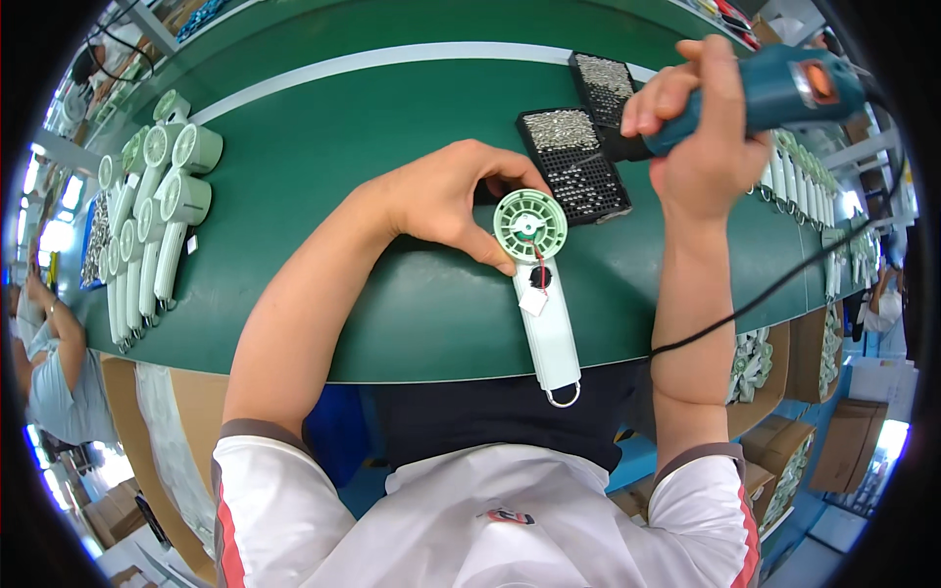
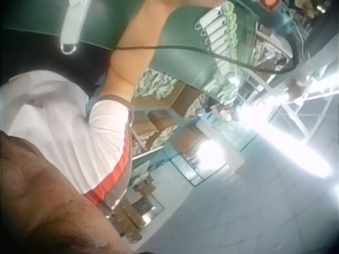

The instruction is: Assembling handheld electric fans on an assembly line using an electric screwdriver.

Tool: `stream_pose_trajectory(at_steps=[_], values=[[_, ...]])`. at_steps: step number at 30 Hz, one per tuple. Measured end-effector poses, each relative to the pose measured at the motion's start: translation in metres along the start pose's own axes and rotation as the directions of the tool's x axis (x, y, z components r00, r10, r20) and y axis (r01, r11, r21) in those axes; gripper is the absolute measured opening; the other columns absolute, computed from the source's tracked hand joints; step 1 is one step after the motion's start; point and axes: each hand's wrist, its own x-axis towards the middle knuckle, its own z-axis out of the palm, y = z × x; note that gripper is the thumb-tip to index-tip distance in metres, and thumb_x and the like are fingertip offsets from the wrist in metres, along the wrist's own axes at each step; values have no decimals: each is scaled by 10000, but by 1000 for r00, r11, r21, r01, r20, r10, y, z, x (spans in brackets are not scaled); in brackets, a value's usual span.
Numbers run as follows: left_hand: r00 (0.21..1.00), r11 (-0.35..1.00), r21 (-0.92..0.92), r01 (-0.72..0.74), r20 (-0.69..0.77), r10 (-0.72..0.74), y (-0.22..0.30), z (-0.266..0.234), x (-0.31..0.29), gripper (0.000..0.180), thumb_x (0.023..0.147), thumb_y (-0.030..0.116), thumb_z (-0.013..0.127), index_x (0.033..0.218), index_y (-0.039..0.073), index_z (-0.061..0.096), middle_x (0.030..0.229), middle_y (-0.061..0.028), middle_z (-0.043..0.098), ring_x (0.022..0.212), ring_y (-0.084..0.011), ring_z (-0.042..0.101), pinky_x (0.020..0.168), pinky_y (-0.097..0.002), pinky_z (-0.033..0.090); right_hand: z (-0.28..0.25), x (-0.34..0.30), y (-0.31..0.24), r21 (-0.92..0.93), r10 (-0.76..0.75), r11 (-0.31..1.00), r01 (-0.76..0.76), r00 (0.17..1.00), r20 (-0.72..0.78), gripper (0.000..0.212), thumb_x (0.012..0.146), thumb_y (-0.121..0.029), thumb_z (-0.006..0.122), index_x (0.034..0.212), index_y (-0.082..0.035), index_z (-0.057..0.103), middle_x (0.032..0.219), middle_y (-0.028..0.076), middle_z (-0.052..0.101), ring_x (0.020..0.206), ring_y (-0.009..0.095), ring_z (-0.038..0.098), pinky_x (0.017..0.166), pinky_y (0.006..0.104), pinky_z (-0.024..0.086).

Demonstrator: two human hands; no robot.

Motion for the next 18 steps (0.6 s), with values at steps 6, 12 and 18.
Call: stream_pose_trajectory(at_steps=[6,12,18], values=[[999,1000,12,-21,-25,22,2,-2,-4,641,600,212,962,1153,9,711,1032,-75,760,922,-192,676,892,-332,510,37,-24,-29,156,88,981,-117,979,185,359,1078,-304,481,1083,17,639,614,41,486,467,170,461,433,341,441],[998,997,54,-50,-30,51,5,-3,-5,627,604,188,961,1151,11,710,1019,-72,758,910,-182,671,889,-332,511,40,-32,-37,182,221,946,-269,943,248,361,1090,-293,467,1107,23,641,611,52,497,456,178,482,412,350,457],[999,996,80,-29,-26,32,7,-4,-7,639,597,195,961,1155,11,710,1014,-68,756,909,-185,669,887,-332,509,43,-34,-22,198,130,960,-197,942,310,351,1085,-252,477,1087,54,650,592,60,493,451,187,501,405,360,468]])
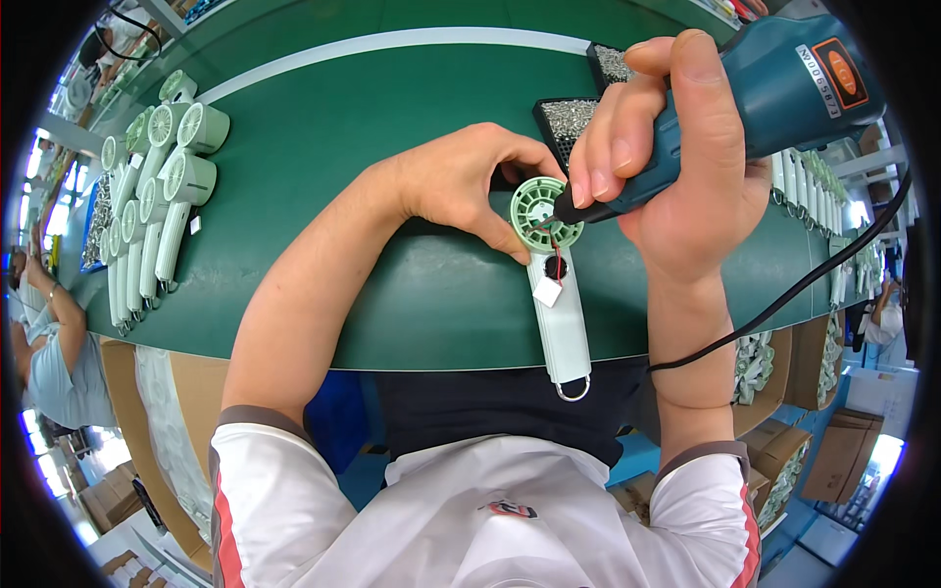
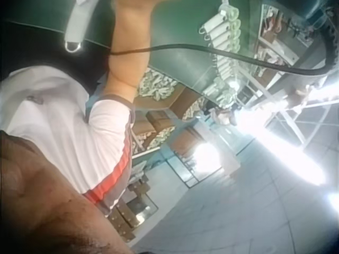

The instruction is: Assembling handheld electric fans on an assembly line using an electric screwdriver.

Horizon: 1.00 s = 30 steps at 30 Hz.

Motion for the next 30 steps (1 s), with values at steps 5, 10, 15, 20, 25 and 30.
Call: stream_pose_trajectory(at_steps=[5,10,15,20,25,30], values=[[1000,1000,-1,-16,-8,16,1,1,1,645,591,187,956,1160,10,710,1027,-76,755,909,-195,668,892,-333,508,6,-3,-1,-54,-2,999,0,999,-40,316,1075,-213,507,1086,77,630,595,79,515,439,192,509,405,359,469],[999,999,4,39,25,-39,6,-2,0,608,595,179,947,1136,29,714,1020,-75,752,895,-201,663,886,-343,513,9,-7,1,-117,38,992,-45,997,-61,273,1065,-174,536,1070,87,613,603,93,538,444,191,523,410,362,473],[999,999,4,-43,18,43,-7,3,6,584,592,173,954,1106,36,712,987,-73,747,888,-201,664,881,-348,523,11,-12,5,-209,21,978,-18,1000,13,215,1055,-128,556,1061,81,605,623,88,570,453,169,538,428,336,488],[988,991,-55,-123,-101,117,-12,4,1,1027,578,194,999,1389,-8,402,1065,-114,713,968,-257,702,896,-378,563,16,-15,19,-393,-127,907,152,988,88,215,900,-116,758,1049,15,676,754,68,692,620,125,652,588,288,541],[985,976,-164,-142,-124,122,-16,12,4,1072,606,206,991,1439,-4,350,1115,-130,705,1017,-262,701,874,-383,571,19,-12,24,-316,-124,937,148,988,94,112,902,-36,765,855,15,676,638,8,644,510,62,596,464,233,449],[997,997,2,-74,29,74,-15,8,6,629,605,135,970,1155,35,680,1109,-111,705,1034,-274,691,921,-401,534,21,-14,16,-301,-5,953,27,997,73,132,943,-52,722,846,18,667,608,5,626,487,61,583,451,215,430]])
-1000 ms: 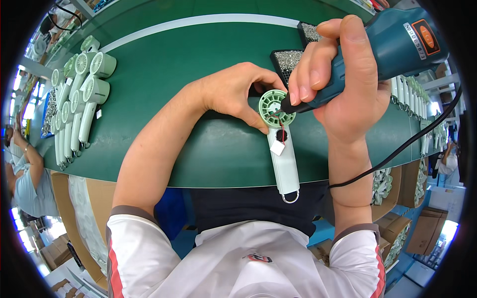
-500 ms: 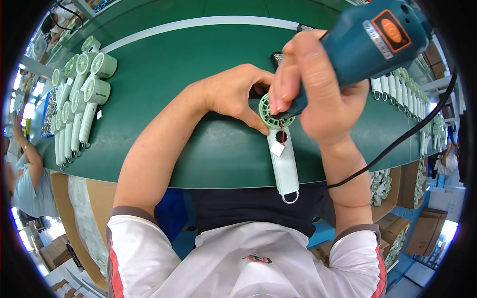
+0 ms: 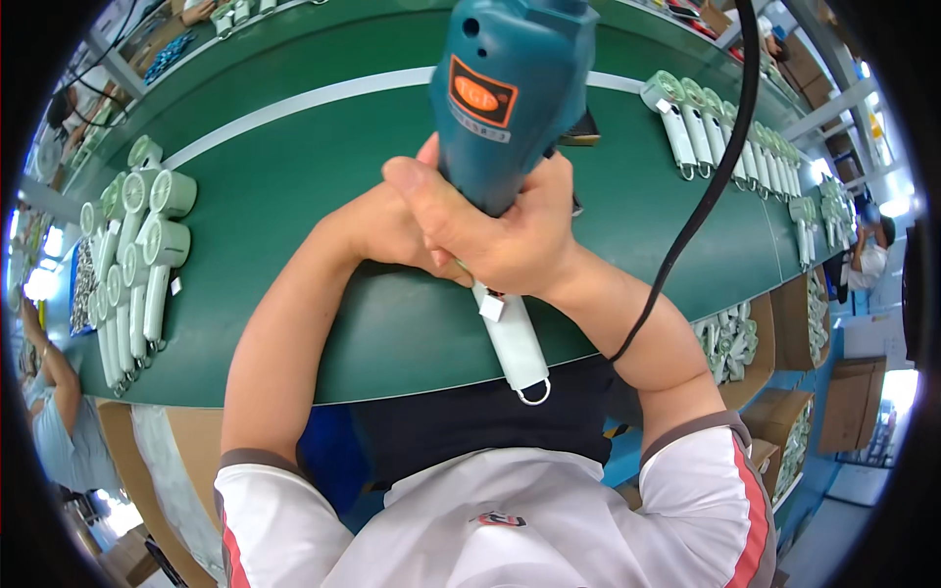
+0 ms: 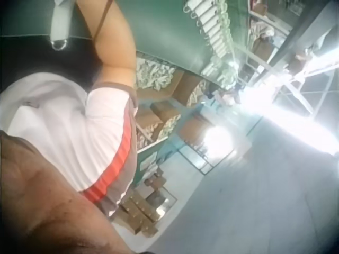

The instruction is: Assembling handheld electric fans on an assembly line using an electric screwdriver.

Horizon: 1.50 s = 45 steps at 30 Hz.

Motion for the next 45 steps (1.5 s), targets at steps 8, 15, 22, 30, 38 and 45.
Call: stream_pose_trajectory(at_steps=[8,15,22,30,38,45], values=[[998,998,-30,54,-18,-55,17,-4,-4,584,597,115,952,1127,46,718,1003,-62,749,947,-192,696,902,-339,528,-22,1,-15,267,-8,964,-10,998,67,133,1012,-88,587,1063,29,625,660,49,598,509,148,570,464,295,476],[991,989,-66,132,8,-132,14,-3,2,653,600,107,966,1194,20,711,1100,-59,730,998,-157,690,916,-307,529,-90,25,24,-50,-203,979,197,926,-317,208,1036,-130,571,1044,75,608,620,78,550,471,190,519,436,360,475],[991,987,-106,123,-34,-127,15,-1,-1,676,592,199,961,1192,11,713,1068,-77,753,948,-184,677,908,-333,520,-93,23,48,-46,-100,995,89,930,-353,235,1009,-144,648,1003,89,621,608,74,562,451,175,542,431,351,482],[990,988,-67,138,-26,-140,16,-2,0,676,590,206,956,1191,11,716,1071,-85,754,956,-193,680,907,-336,519,-95,24,52,-64,-99,995,82,934,-345,236,1011,-155,646,1010,80,621,612,69,566,454,164,547,435,346,486],[991,989,-71,128,-28,-131,15,-2,1,670,586,220,953,1181,15,724,1061,-83,759,950,-192,677,913,-333,515,-95,24,53,-65,-83,996,65,937,-338,203,1011,-145,643,1005,57,626,611,67,562,455,165,545,436,348,488],[989,989,-29,142,-23,-143,20,-4,0,662,586,209,941,1177,5,725,1057,-80,758,943,-193,677,911,-334,518,-86,26,51,-157,-27,988,4,989,-145,94,996,-55,651,957,26,625,618,69,607,488,153,589,463,315,499]])
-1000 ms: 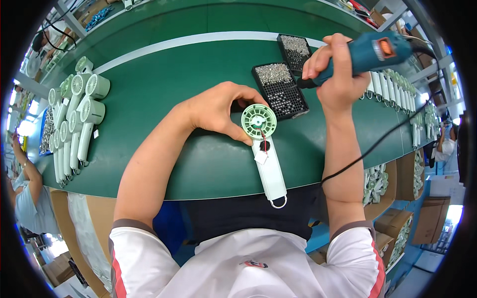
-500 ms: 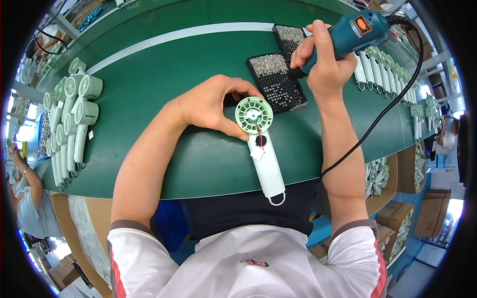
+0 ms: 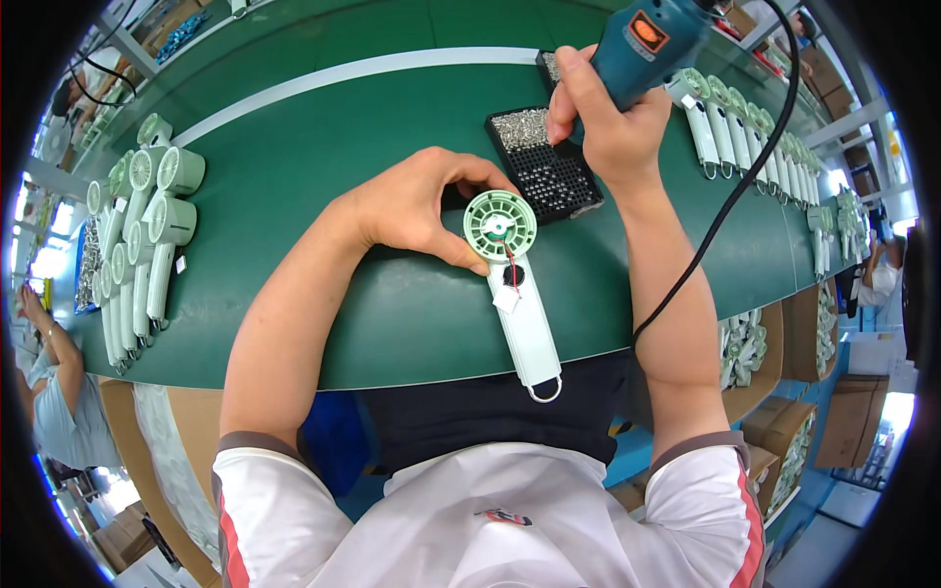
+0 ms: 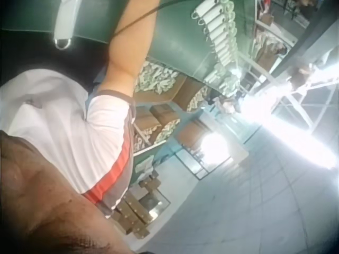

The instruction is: Assembling handheld electric fans on an assembly line using an electric screwdriver.

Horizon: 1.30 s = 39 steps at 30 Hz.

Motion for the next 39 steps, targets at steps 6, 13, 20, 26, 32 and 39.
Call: stream_pose_trajectory(at_steps=[6,13,20,26,32,39], values=[[1000,999,-30,-13,1,13,-7,2,1,687,575,196,974,1190,25,722,1067,-55,741,952,-153,675,891,-308,514,2,-2,-2,7,-3,1000,3,995,-103,129,993,-82,664,959,40,639,601,65,598,472,154,583,458,312,496],[1000,998,-53,-26,2,26,-11,1,1,691,577,168,973,1199,16,713,1082,-63,739,973,-158,683,905,-316,520,-3,2,-4,67,-13,997,25,986,-164,181,1005,-108,648,989,70,626,610,79,575,457,169,563,443,337,497],[1000,999,-43,-1,19,2,-7,0,1,679,578,159,972,1191,18,716,1077,-62,743,964,-154,683,904,-303,519,-1,3,-25,258,-16,962,87,964,-265,214,1016,-153,610,1021,60,625,603,70,540,467,193,519,437,371,459],[1000,998,-63,-13,27,15,-8,0,2,680,575,144,964,1196,20,715,1065,-65,747,932,-163,678,892,-318,516,16,-8,-56,405,-61,909,102,992,-111,315,1051,-255,476,1048,10,645,602,51,476,466,181,461,442,364,445],[998,997,-54,-59,-6,59,-12,1,1,626,585,202,964,1126,-3,724,977,-74,754,852,-181,645,842,-336,518,36,-16,-58,275,-153,949,155,988,-27,254,1062,-183,478,1063,34,611,607,77,505,472,189,492,432,364,471],[997,996,-52,-72,1,72,-12,1,2,629,590,207,964,1125,-11,716,967,-83,751,838,-180,651,825,-330,525,40,-16,-54,278,-165,947,158,986,0,214,1057,-134,492,1077,48,602,614,87,519,477,186,506,432,361,487]])
